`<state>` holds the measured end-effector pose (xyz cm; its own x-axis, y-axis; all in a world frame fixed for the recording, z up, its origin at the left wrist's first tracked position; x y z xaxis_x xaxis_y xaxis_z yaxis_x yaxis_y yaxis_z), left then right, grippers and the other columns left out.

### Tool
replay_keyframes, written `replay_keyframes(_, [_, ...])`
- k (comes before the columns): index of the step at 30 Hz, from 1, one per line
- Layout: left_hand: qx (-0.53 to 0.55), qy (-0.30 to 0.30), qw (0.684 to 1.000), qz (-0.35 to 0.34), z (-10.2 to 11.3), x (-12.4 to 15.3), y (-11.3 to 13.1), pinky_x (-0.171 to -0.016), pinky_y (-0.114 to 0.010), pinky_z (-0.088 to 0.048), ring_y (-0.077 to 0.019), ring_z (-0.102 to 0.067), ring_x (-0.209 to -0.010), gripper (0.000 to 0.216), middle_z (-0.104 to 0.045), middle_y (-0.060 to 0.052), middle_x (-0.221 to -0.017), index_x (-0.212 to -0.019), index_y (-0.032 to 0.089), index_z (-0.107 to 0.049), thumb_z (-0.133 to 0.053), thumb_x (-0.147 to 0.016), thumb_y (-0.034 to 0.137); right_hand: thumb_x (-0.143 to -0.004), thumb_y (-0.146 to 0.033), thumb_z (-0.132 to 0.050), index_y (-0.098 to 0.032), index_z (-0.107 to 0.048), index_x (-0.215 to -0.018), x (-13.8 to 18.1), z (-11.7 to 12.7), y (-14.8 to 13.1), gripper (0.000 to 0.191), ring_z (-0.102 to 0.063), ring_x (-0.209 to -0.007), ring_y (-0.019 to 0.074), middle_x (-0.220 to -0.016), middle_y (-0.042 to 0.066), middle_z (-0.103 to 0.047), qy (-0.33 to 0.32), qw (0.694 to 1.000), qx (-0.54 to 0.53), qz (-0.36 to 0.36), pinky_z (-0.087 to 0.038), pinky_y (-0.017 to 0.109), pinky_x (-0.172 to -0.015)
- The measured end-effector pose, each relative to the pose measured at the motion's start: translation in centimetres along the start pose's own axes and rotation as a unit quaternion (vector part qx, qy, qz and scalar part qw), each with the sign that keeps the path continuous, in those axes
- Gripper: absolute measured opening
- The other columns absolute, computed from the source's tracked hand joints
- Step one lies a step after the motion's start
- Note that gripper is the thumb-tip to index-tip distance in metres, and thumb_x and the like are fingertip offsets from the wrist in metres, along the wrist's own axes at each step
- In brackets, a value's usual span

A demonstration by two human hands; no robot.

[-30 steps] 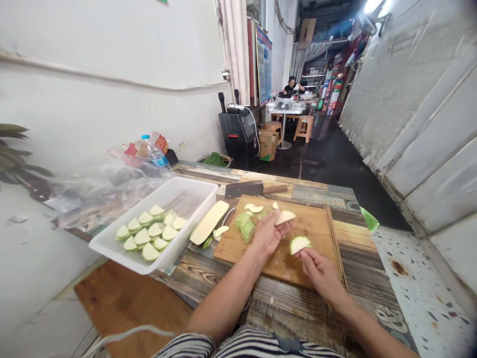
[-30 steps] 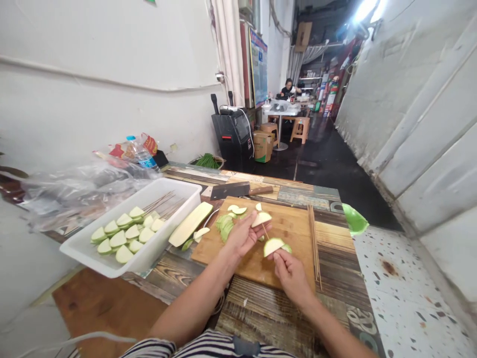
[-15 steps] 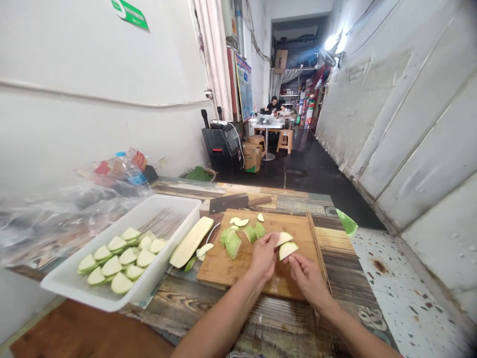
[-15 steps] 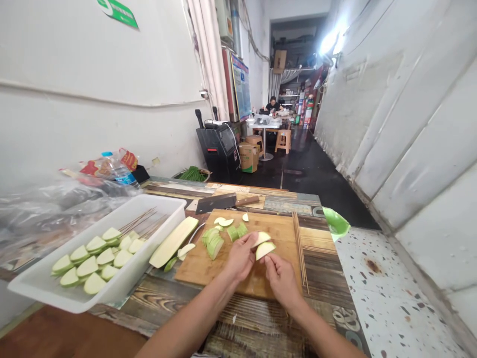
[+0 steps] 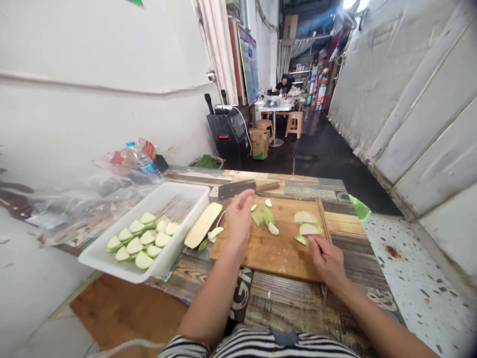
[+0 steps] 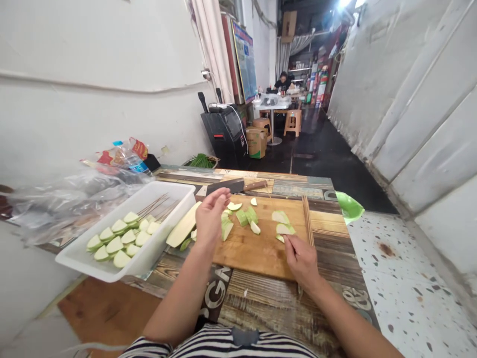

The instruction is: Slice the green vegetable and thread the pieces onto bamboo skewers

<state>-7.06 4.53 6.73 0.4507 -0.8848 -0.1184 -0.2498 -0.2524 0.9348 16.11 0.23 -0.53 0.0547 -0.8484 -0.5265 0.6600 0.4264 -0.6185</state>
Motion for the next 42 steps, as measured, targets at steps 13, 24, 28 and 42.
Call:
replay_keyframes(13, [-0.326,-0.096,0.934,-0.111,3.4,-3.1,-0.5,-0.089,-0.034,-0.043,-0.0205,-0.061,-0.093,0.024,-0.068,-0.006,-0.096,-0.092,0.017,-0.068,-0.058,-0.074,0.03,-0.089,-0.031,-0.038,-0.019,-0.063,-0.083,-0.2,0.8,-1.4,0.028,-0.055,-0.053,0.0144,-0.059,0.003,-0.061,-0.019,1.0,-0.005,-0.019,-0.042,0.025,-0.055])
replay_keyframes(24, [-0.648,-0.299,0.692,-0.108,-3.1,-3.6,-6.6,-0.101,-0.047,-0.018,-0.033,-0.055,-0.099,0.044,-0.067,-0.013,-0.093,-0.098,0.021,-0.065,-0.067,-0.062,0.046,-0.088,-0.038,-0.04,-0.017,-0.06,-0.082,-0.8,0.9,-0.1,0.03,-0.042,-0.04,0.0104,-0.046,-0.005,-0.045,-0.018,0.981,-0.116,-0.156,-0.033,0.022,-0.044])
replay_keyframes(28, [-0.698,-0.232,0.672,-0.084,-3.7,-3.6,-7.8,-0.102,-0.05,-0.008,-0.0349,-0.054,-0.097,0.043,-0.067,-0.018,-0.085,-0.074,0.015,-0.066,-0.064,-0.06,0.055,-0.087,-0.04,-0.041,-0.017,-0.062,-0.081,-0.8,0.8,0.0,0.031,-0.043,-0.041,0.0106,-0.046,-0.004,-0.047,-0.017,0.979,-0.12,-0.161,-0.035,0.022,-0.044])
replay_keyframes(42, [-0.365,-0.278,0.887,-0.051,-5.2,-0.3,-9.8,-0.103,-0.044,-0.019,-0.0285,-0.046,-0.112,0.007,-0.064,-0.01,-0.091,-0.067,0.022,-0.062,-0.057,-0.071,0.022,-0.088,-0.038,-0.041,-0.017,-0.06,-0.084,-0.5,0.8,-0.5,0.029,-0.043,-0.043,0.0107,-0.048,-0.005,-0.044,-0.027,0.976,-0.152,-0.155,-0.034,0.023,-0.046])
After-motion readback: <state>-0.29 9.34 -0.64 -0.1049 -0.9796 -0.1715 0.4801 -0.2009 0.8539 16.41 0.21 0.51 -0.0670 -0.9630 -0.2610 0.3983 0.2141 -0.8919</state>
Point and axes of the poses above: each hand's wrist, its own x-axis away from the middle knuckle, its own z-axis out of the back of the hand, y = z × x, the point moved 6 cm from there along -x, towards the middle knuckle
